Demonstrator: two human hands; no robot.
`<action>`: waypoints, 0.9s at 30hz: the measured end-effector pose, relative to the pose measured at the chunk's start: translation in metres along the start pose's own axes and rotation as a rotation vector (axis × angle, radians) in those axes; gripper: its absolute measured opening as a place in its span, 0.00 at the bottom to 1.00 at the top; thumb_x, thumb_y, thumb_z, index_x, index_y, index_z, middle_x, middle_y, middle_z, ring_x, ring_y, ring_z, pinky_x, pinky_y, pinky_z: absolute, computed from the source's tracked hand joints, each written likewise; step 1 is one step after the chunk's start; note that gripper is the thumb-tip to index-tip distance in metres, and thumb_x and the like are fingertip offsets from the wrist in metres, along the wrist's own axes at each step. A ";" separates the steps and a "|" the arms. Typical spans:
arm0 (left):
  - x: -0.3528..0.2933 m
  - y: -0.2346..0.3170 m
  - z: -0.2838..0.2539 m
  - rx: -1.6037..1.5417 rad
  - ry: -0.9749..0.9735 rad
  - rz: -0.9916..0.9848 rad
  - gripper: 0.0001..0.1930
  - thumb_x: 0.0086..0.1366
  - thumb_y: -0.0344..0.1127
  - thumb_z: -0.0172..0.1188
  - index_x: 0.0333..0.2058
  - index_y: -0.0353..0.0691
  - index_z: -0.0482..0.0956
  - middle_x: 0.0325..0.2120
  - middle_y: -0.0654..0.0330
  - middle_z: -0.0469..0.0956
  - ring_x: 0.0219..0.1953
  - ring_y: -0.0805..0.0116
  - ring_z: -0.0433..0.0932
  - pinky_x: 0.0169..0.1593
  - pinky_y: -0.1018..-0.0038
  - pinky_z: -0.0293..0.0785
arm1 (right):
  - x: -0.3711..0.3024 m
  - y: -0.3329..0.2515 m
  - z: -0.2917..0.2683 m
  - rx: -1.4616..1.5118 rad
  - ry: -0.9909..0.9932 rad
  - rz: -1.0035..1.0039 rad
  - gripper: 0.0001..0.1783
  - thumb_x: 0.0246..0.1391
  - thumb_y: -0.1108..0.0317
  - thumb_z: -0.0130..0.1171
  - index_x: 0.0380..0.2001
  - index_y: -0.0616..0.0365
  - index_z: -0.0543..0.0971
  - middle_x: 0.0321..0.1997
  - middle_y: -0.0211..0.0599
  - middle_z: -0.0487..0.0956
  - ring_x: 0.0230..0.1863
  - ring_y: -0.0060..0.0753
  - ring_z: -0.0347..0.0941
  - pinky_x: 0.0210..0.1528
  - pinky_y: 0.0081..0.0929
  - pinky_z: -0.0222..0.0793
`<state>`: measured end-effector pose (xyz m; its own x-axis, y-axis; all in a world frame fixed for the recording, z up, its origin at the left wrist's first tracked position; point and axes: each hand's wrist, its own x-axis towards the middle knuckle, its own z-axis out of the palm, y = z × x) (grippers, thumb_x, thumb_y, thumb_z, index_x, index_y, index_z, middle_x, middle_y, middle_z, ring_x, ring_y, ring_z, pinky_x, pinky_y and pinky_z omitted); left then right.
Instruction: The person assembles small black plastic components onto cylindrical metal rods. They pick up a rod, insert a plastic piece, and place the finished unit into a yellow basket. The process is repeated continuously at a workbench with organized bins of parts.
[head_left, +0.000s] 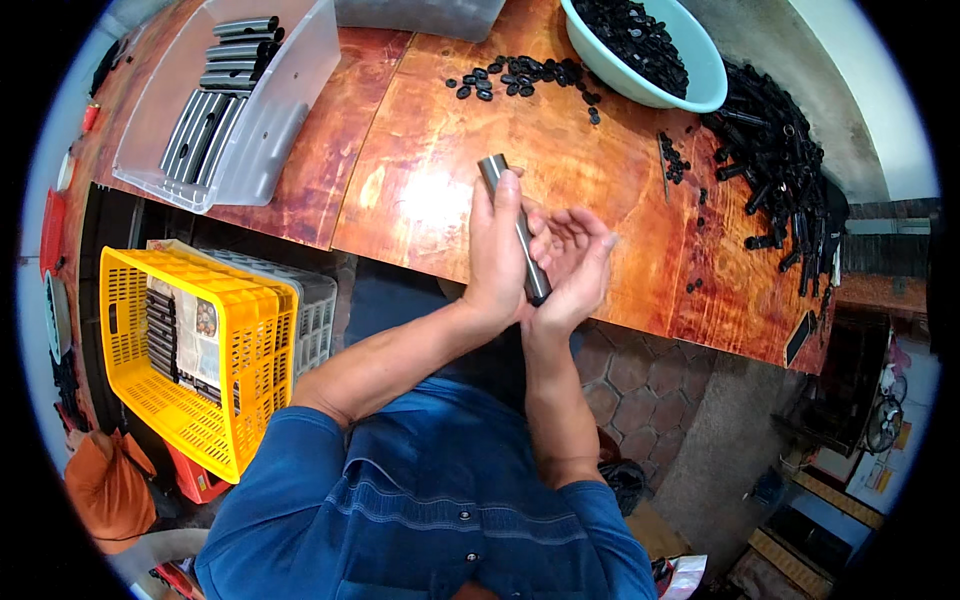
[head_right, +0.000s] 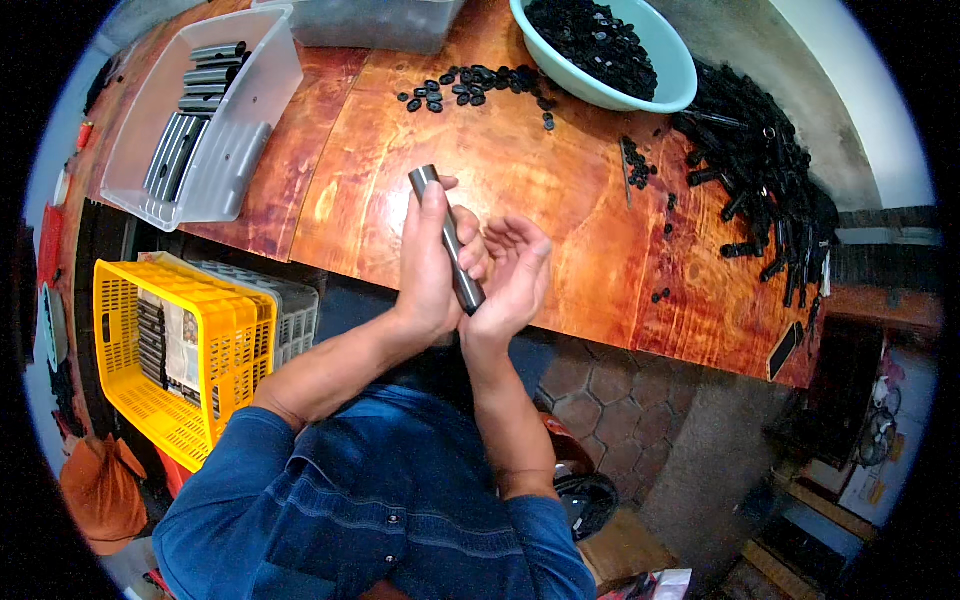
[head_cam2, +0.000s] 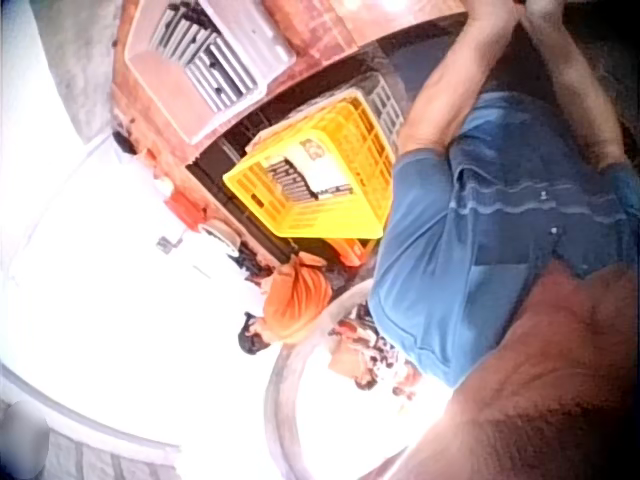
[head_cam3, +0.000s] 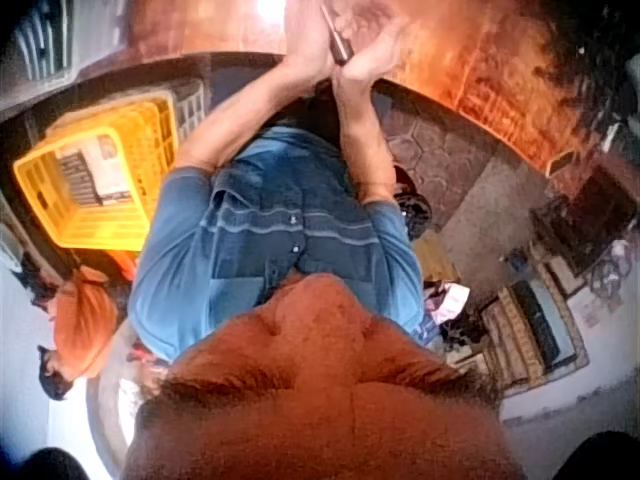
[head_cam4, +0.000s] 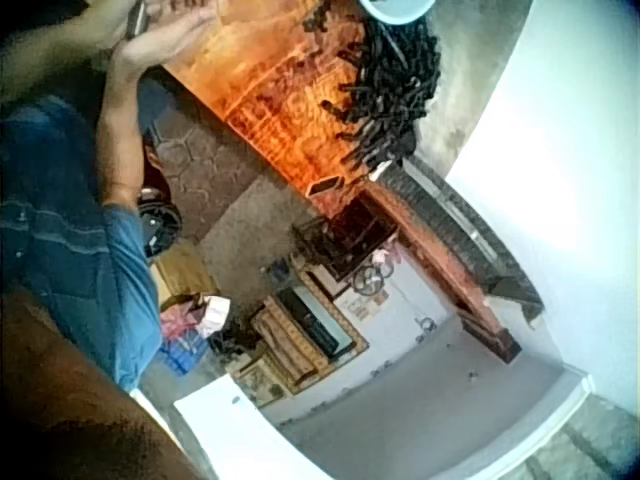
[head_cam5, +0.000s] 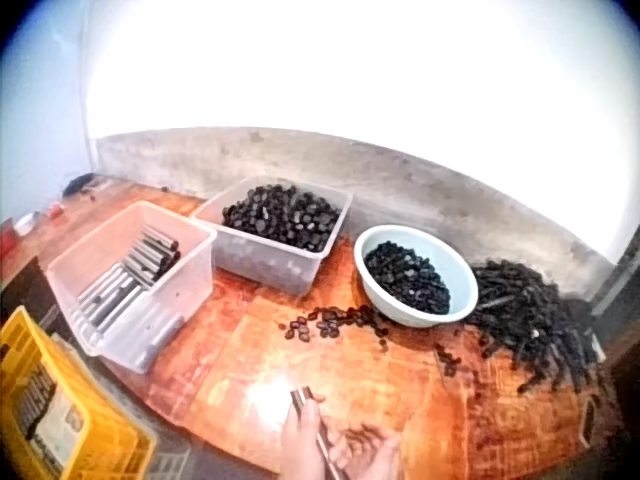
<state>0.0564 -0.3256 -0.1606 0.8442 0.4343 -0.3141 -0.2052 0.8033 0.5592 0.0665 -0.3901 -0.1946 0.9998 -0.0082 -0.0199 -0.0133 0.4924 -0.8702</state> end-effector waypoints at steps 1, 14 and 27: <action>0.006 -0.002 -0.007 -0.018 -0.022 0.008 0.17 0.79 0.52 0.44 0.54 0.46 0.62 0.23 0.64 0.67 0.17 0.78 0.65 0.21 0.79 0.64 | 0.003 0.001 0.000 0.031 -0.029 0.039 0.31 0.75 0.45 0.36 0.50 0.65 0.72 0.46 0.42 0.75 0.48 0.32 0.72 0.56 0.32 0.68; 0.026 0.029 -0.018 -0.289 -0.080 -0.052 0.16 0.76 0.51 0.52 0.53 0.50 0.66 0.30 0.62 0.71 0.28 0.72 0.71 0.37 0.72 0.70 | -0.036 -0.019 -0.025 -0.471 -0.184 -0.088 0.14 0.62 0.72 0.64 0.48 0.66 0.76 0.40 0.36 0.80 0.42 0.24 0.77 0.47 0.21 0.74; 0.023 0.029 -0.013 -0.318 -0.076 0.054 0.15 0.78 0.48 0.50 0.54 0.46 0.67 0.28 0.66 0.67 0.24 0.78 0.64 0.29 0.78 0.66 | -0.035 -0.014 -0.018 -0.946 -0.215 -0.672 0.20 0.46 0.77 0.75 0.42 0.64 0.78 0.37 0.48 0.84 0.37 0.44 0.84 0.40 0.32 0.80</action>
<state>0.0635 -0.2865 -0.1620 0.8600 0.4579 -0.2254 -0.3852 0.8721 0.3018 0.0319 -0.4120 -0.1910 0.7918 0.1719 0.5861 0.6002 -0.3967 -0.6946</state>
